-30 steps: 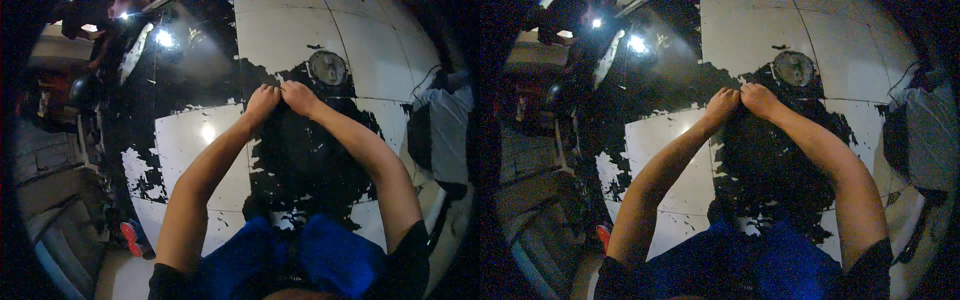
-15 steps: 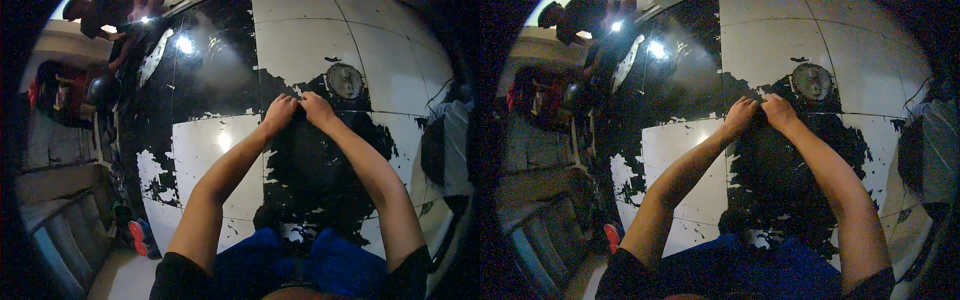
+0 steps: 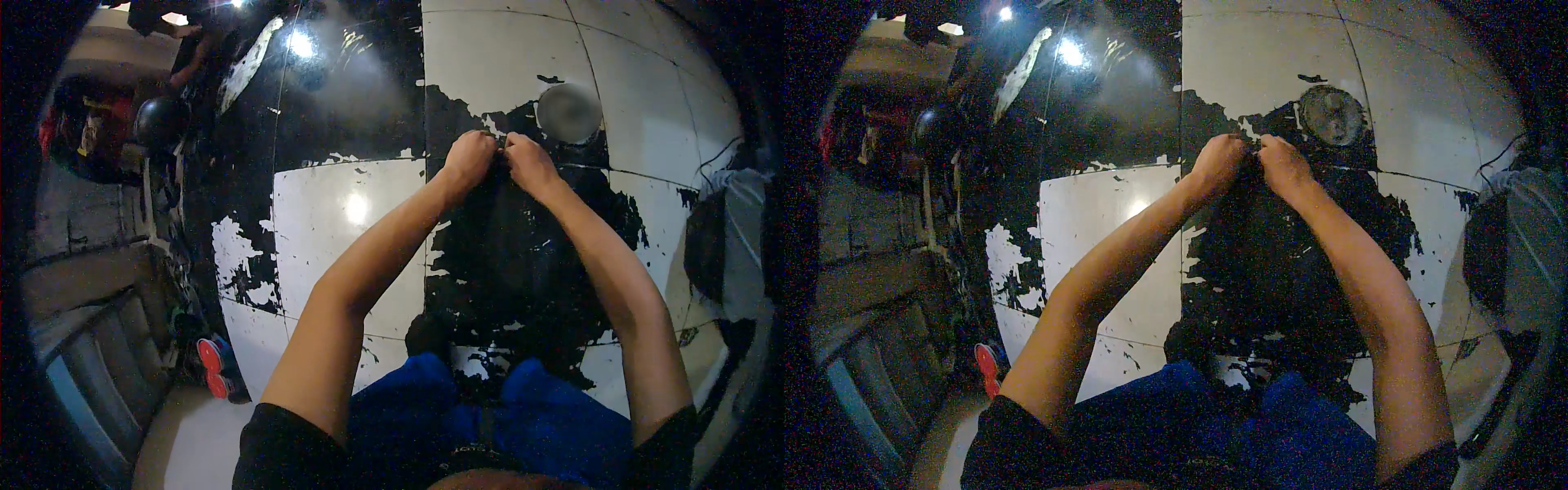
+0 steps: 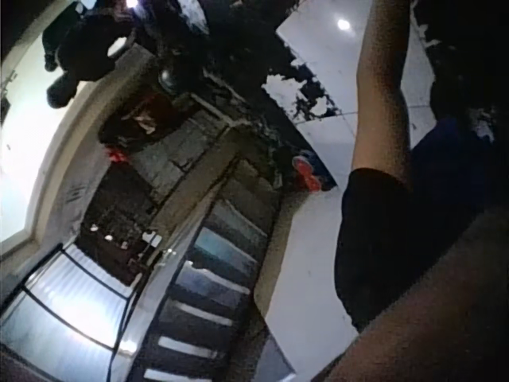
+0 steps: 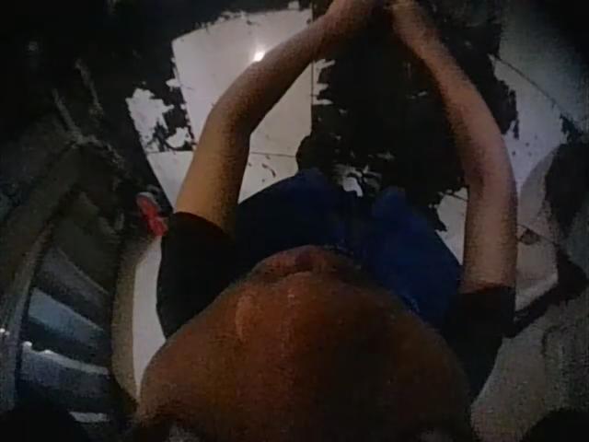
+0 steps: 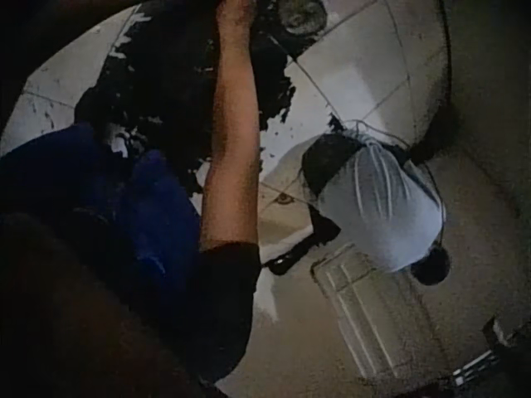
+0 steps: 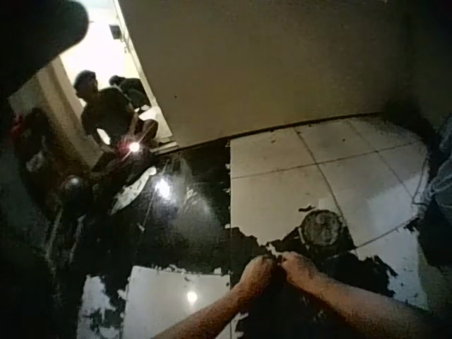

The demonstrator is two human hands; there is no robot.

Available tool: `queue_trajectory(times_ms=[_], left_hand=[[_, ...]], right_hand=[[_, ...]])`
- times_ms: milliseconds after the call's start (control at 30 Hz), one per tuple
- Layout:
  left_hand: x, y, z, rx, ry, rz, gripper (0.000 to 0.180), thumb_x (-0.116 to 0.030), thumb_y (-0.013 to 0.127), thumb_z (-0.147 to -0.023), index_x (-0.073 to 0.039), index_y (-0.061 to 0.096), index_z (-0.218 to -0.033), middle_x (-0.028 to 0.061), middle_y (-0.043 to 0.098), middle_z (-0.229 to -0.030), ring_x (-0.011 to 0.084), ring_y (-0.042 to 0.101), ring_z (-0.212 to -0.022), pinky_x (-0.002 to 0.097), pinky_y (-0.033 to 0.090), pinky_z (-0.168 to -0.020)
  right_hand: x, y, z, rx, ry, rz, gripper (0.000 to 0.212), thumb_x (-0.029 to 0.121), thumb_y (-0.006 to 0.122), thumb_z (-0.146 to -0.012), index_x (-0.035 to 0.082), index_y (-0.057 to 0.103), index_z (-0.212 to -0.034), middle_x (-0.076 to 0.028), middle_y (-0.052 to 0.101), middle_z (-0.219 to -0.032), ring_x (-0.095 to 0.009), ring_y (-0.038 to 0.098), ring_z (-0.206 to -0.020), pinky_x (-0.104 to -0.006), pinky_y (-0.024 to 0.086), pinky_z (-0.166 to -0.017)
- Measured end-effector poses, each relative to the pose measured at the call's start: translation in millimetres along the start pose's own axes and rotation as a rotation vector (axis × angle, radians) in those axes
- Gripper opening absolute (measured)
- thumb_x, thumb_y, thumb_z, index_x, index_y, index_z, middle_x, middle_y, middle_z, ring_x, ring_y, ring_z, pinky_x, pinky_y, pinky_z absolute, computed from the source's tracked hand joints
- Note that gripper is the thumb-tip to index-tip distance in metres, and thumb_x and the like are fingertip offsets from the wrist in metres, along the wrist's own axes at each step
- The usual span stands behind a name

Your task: The person uses a piece of sandpaper to scrub a black and white tiled floor by hand, focusing on scraping away debris or paint from the tiles.

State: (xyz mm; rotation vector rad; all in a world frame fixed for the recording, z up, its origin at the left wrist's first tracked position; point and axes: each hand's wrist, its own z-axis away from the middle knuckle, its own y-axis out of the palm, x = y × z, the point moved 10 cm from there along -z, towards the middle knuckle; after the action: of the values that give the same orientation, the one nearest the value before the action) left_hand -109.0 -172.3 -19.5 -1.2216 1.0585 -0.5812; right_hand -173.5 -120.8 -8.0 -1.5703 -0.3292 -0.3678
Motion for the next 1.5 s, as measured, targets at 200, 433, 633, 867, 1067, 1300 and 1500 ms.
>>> queue_trajectory(times_ms=[200,433,633,867,1067,1300,1500], left_hand=[[-7,-7,1,-0.092,-0.005,0.097,0.014,-0.004,0.062,-0.083,-0.001,0.074,-0.09,0.0233,0.072,-0.096,0.042,0.071,-0.093,0.0493,0.059,-0.084],[-10,12,-7,-0.052,-0.032,0.132,0.014,-0.007,0.063,-0.083,-0.004,0.075,-0.089,0.0207,0.072,-0.098,0.0402,0.07,-0.096,0.0491,0.058,-0.088],[-25,16,-12,-0.134,0.081,0.161,0.013,-0.008,0.064,-0.083,-0.003,0.075,-0.088,0.0197,0.072,-0.098,0.0392,0.07,-0.097,0.0486,0.057,-0.09],[-56,23,-30,-0.133,0.082,0.193,0.016,-0.008,0.058,-0.088,-0.001,0.072,-0.092,0.0202,0.071,-0.097,0.0414,0.07,-0.093,0.0494,0.058,-0.083],[-89,36,-54,-0.018,0.095,0.171,0.012,-0.008,0.065,-0.085,-0.005,0.076,-0.089,0.0166,0.074,-0.101,0.0367,0.072,-0.096,0.0448,0.059,-0.085],[-121,53,-77,0.005,0.143,0.176,0.016,-0.008,0.064,-0.086,-0.005,0.077,-0.093,0.0173,0.073,-0.103,0.0364,0.071,-0.098,0.0468,0.058,-0.086],[-150,57,-88,-0.15,0.278,0.204,0.014,-0.009,0.062,-0.087,-0.006,0.074,-0.094,0.0165,0.071,-0.102,0.0361,0.07,-0.098,0.0475,0.057,-0.086]], right_hand=[[-7,-1,3,-0.037,0.001,0.013,0.008,0.003,0.064,-0.09,-0.003,0.069,-0.088,-0.02,0.064,-0.105,-0.04,0.065,-0.106,-0.0475,0.055,-0.093],[-18,-5,12,0.001,0.024,0.023,0.005,0.002,0.065,-0.089,-0.001,0.069,-0.091,-0.017,0.062,-0.101,-0.038,0.063,-0.102,-0.0476,0.054,-0.089],[-27,-15,24,-0.045,-0.043,-0.009,0.002,0.0,0.065,-0.088,0.0,0.067,-0.088,-0.015,0.061,-0.097,-0.038,0.063,-0.096,-0.0469,0.053,-0.084],[-56,-35,48,-0.161,-0.098,0.044,0.009,-0.001,0.065,-0.083,-0.001,0.065,-0.092,-0.016,0.06,-0.097,-0.04,0.062,-0.097,-0.0481,0.053,-0.085],[-93,-37,71,-0.13,-0.103,0.02,0.021,-0.004,0.065,-0.076,0.001,0.068,-0.096,-0.016,0.062,-0.099,-0.038,0.063,-0.099,-0.0444,0.055,-0.087],[-125,-54,88,-0.076,-0.002,0.016,0.027,-0.007,0.062,-0.075,0.002,0.071,-0.099,-0.016,0.062,-0.1,-0.037,0.063,-0.1,-0.0435,0.054,-0.088],[-148,-75,105,-0.174,-0.066,0.043,0.022,-0.01,0.061,-0.075,-0.001,0.067,-0.095,-0.015,0.062,-0.101,-0.038,0.063,-0.1,-0.0444,0.053,-0.088]])
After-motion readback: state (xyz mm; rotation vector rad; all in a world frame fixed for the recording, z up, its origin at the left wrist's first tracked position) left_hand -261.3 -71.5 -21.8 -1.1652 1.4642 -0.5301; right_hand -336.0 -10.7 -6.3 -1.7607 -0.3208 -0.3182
